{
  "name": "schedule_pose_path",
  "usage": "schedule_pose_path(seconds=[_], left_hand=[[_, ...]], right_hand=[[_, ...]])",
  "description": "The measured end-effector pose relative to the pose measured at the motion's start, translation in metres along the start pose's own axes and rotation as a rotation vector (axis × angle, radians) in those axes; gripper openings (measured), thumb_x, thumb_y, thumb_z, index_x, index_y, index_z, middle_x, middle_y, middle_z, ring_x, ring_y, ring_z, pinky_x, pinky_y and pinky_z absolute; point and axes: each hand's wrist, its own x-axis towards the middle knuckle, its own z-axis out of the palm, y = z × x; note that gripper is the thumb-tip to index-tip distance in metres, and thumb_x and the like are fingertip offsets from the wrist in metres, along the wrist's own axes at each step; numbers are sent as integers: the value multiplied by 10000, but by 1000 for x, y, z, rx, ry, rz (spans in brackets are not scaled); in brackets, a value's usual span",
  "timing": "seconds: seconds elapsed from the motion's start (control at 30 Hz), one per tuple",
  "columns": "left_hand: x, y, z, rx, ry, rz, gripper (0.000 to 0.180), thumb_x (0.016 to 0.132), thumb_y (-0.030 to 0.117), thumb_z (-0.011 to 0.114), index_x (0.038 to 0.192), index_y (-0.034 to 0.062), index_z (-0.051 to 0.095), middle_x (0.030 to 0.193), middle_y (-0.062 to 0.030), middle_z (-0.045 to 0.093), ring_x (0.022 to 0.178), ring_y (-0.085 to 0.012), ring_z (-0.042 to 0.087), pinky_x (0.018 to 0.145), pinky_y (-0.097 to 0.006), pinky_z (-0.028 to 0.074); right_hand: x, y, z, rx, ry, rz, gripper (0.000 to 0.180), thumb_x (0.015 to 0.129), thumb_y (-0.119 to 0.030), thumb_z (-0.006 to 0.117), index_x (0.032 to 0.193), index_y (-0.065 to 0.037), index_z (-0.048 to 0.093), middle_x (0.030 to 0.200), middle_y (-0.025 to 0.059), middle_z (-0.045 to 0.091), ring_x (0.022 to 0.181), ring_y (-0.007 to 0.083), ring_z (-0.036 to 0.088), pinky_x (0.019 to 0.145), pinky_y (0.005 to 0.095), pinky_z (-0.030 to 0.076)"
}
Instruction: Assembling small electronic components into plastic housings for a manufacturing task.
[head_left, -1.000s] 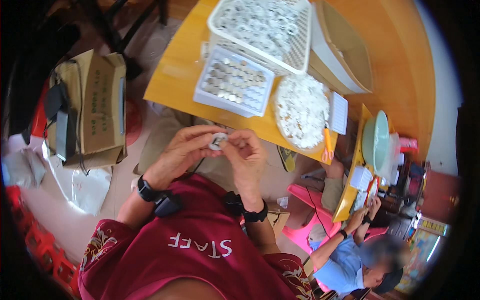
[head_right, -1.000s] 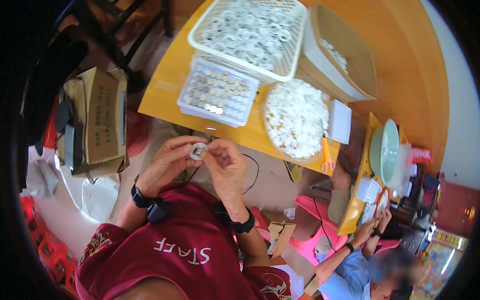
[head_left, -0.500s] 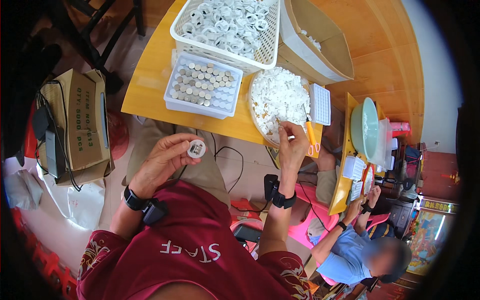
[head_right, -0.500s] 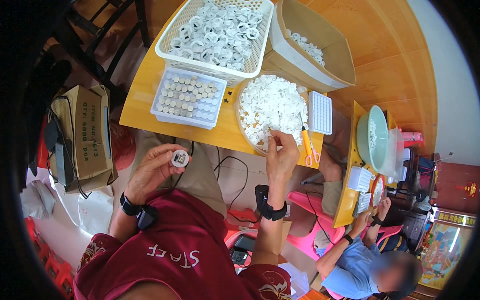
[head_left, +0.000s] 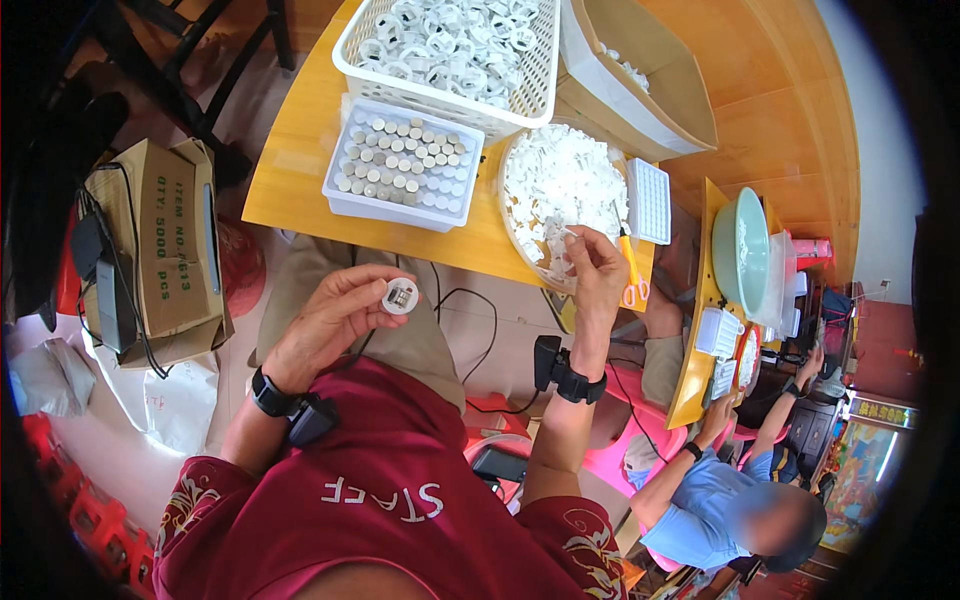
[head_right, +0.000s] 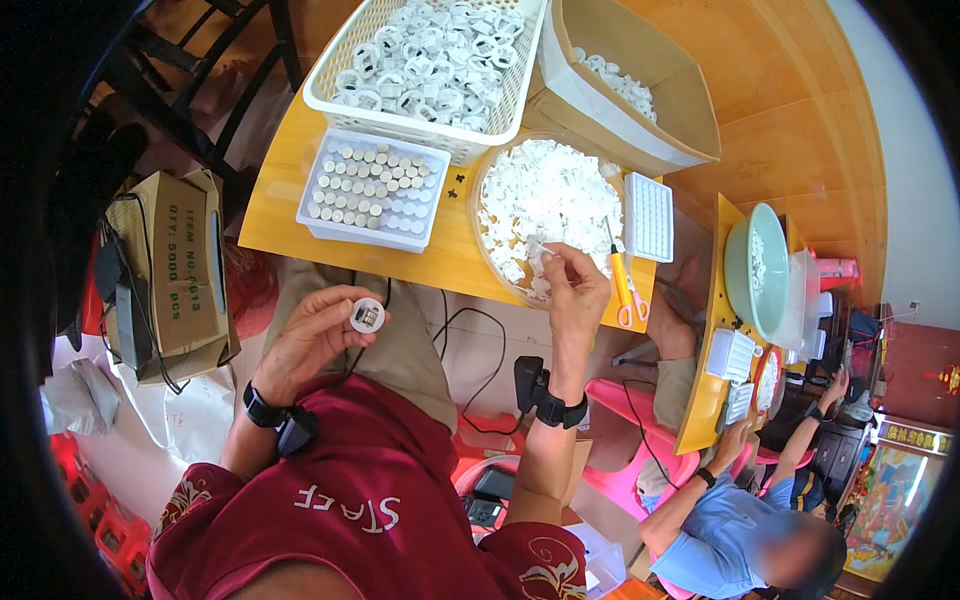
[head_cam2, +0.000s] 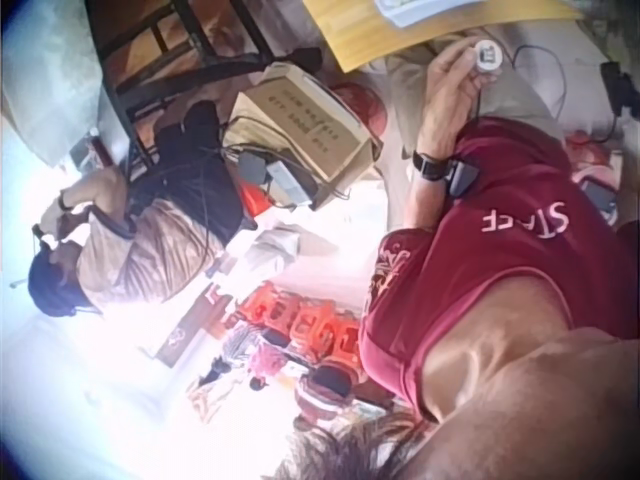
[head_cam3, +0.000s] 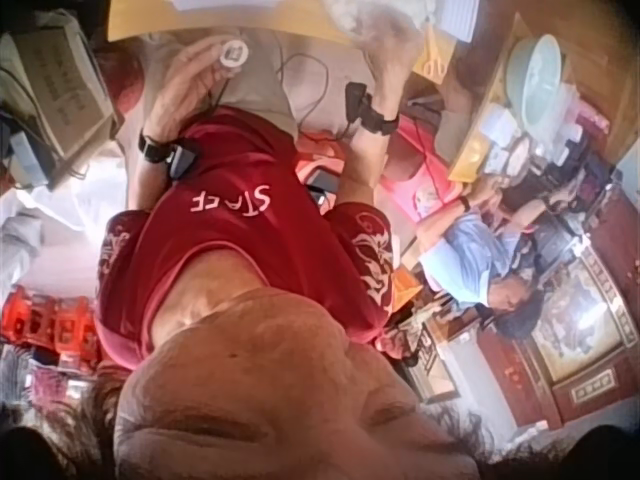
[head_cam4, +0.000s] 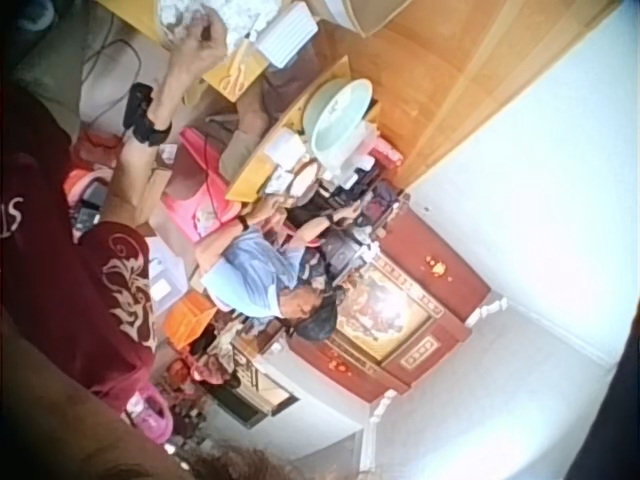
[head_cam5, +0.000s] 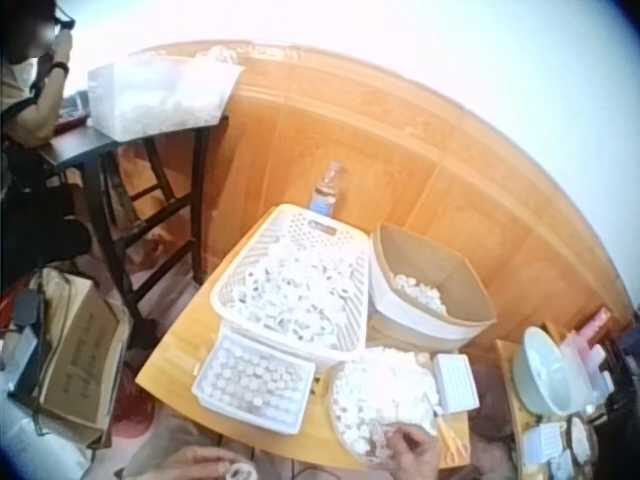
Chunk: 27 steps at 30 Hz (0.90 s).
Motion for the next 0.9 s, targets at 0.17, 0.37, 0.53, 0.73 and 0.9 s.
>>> schedule_pose_path(seconds=[0.17, 0.37, 0.53, 0.73, 0.9], left_hand=[[0, 1, -2, -5, 6, -19, 319, 888, 179, 507, 1109, -50, 515, 988, -143, 593, 841, -162, 606, 736, -252, 513], [-18, 8, -15, 4, 11, -3, 327, 888, 182, 503, 1112, -56, 504, 1019, -156, 582, 921, -184, 586, 762, -268, 506], [-37, 12, -32, -72, 33, 25, 308, 885, 166, 519, 1111, -43, 524, 1004, -104, 590, 868, -155, 589, 761, -268, 499], [-56, 18, -59, -121, -82, 33, 326, 878, 199, 534, 1111, -29, 528, 1028, -96, 574, 889, -137, 567, 765, -265, 487], [-63, 21, -71, -132, -90, 68, 318, 874, 191, 541, 1105, -27, 536, 1013, -89, 580, 868, -129, 570, 769, -264, 487]], right_hand=[[-12, -17, 2, 328, -38, 165, 152, 775, -24, 620, 922, 15, 635, 728, 47, 607, 603, 102, 589, 542, 205, 472], [-46, -42, 27, 652, -161, 226, 209, 742, 14, 647, 947, 37, 616, 814, 95, 627, 672, 157, 623, 638, 271, 531], [-87, -61, 79, 649, -293, 129, 223, 764, -12, 639, 981, 27, 610, 841, 75, 611, 677, 129, 580, 634, 261, 493], [-134, -84, 129, 410, -444, 0, 160, 781, -5, 619, 939, 18, 611, 852, 28, 548, 749, 90, 525, 655, 212, 434], [-152, -90, 152, 331, -382, -37, 117, 775, 11, 620, 892, 10, 606, 845, 32, 548, 719, 84, 509, 642, 201, 414]])
